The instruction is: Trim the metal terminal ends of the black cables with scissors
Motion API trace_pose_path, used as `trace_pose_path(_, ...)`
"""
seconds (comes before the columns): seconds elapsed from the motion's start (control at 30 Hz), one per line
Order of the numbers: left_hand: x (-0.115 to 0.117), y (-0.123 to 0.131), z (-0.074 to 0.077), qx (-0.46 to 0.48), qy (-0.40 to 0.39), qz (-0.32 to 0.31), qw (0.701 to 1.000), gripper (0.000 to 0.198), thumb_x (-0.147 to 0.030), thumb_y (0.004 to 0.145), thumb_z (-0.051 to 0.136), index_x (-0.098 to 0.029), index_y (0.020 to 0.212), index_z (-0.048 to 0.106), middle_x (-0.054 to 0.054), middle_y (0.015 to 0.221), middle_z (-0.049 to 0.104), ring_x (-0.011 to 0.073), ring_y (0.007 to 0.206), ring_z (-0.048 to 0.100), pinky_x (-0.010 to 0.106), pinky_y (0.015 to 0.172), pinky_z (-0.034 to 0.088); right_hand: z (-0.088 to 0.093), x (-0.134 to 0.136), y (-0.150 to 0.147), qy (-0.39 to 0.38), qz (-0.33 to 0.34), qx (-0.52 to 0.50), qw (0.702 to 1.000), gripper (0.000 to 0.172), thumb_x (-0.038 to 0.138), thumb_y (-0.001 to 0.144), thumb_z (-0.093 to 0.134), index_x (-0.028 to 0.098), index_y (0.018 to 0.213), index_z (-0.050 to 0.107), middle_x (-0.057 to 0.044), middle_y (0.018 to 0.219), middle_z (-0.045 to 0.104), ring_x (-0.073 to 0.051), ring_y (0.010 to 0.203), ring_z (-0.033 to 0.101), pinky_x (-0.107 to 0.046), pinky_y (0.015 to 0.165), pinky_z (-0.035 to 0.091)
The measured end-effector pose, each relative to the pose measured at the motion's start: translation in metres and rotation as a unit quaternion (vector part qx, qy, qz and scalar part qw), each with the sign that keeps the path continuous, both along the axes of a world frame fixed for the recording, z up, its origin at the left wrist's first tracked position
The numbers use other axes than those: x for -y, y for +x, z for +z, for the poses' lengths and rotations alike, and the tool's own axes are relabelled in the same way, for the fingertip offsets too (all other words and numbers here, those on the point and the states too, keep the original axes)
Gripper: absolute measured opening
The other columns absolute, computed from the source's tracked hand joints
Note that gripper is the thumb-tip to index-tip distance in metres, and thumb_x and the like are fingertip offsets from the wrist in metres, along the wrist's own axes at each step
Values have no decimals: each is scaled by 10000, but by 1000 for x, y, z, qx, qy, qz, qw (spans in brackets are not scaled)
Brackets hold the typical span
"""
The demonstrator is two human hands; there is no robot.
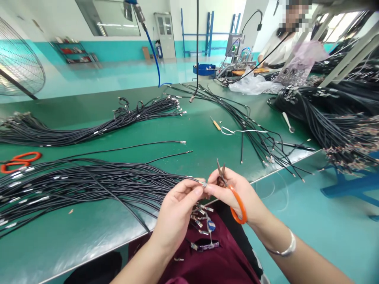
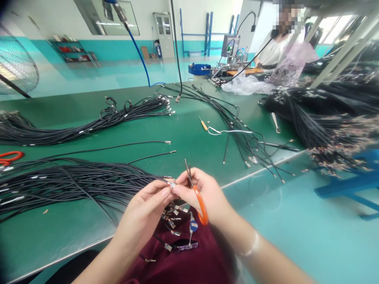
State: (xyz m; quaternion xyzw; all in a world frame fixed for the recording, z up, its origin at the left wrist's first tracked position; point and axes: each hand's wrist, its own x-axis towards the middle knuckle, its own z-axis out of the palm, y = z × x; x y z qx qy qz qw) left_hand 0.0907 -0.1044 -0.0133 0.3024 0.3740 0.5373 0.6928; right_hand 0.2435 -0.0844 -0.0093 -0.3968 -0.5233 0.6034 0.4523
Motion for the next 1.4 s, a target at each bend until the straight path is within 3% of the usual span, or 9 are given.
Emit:
trace_pose_path(0.1,-2,-1,-2,53,-11,-37,998,179,-229,779,698,-205,953,730,37,899,730,153,855,650,297,871,478,0,-2,2,-29,23,-30,999,227,303,761,731,181,848,560,22,763,595,-106,700,589,-250,697,497)
trace_pose_path(0.2,-5,-1,-6,50,1,-56,997,87,-208,783,689,-179,832,755,42,880,729,149,833,646,300,880,476,0,-1,4,-33,34,-35,998,220,287,763,727,183,853,556,18,760,602,-110,710,597,-262,716,503)
trace_pose_path(0.63,-10,-2,-5,26,-6,-16,1000,88,-206,667,781,-180,730,725,0,766,644,116,744,580,240,749,459,0,3,1,1,16,-33,999,198,246,761,710,192,867,552,24,761,567,-89,672,545,-215,643,474)
trace_pose_path(0.87,-8,-3,-7,-23,46,0,999,78,-219,691,754,-173,710,694,-8,722,592,117,722,542,219,708,430,3,5,-6,-29,3,-18,999,233,302,735,718,182,806,532,32,690,532,-83,607,488,-202,579,422)
trace_pose_path(1.0,9,-12,0,-118,-32,-67,990,155,-330,757,700,-178,791,695,16,703,650,130,652,588,248,668,470,3,5,-2,-23,18,70,997,238,358,740,673,187,807,522,11,707,549,-111,622,513,-232,587,439)
trace_pose_path(1.13,17,-41,30,-321,-43,-205,924,214,-362,804,618,-178,757,715,39,686,683,145,596,605,246,576,476,-1,4,8,-8,70,216,974,118,292,754,600,190,794,556,-4,710,585,-133,637,524,-244,586,436)
trace_pose_path(1.23,-13,-60,49,-521,136,-106,836,174,-309,838,569,-238,820,727,15,835,709,171,788,628,273,756,483,-2,-5,19,4,123,290,949,78,263,770,570,188,780,585,1,687,598,-130,620,528,-239,594,434)
trace_pose_path(1.33,-69,-65,41,-660,242,-40,710,181,-253,862,525,-228,934,689,30,949,683,204,935,591,328,882,445,0,-29,27,68,65,317,944,135,325,807,553,197,834,584,1,719,602,-133,638,531,-245,611,433)
trace_pose_path(1.4,-105,-62,23,-701,238,-45,671,200,-190,822,561,-196,990,671,69,990,662,243,995,557,381,920,422,0,-53,28,117,24,313,942,155,348,814,555,203,862,577,-3,761,612,-138,671,541,-258,652,442)
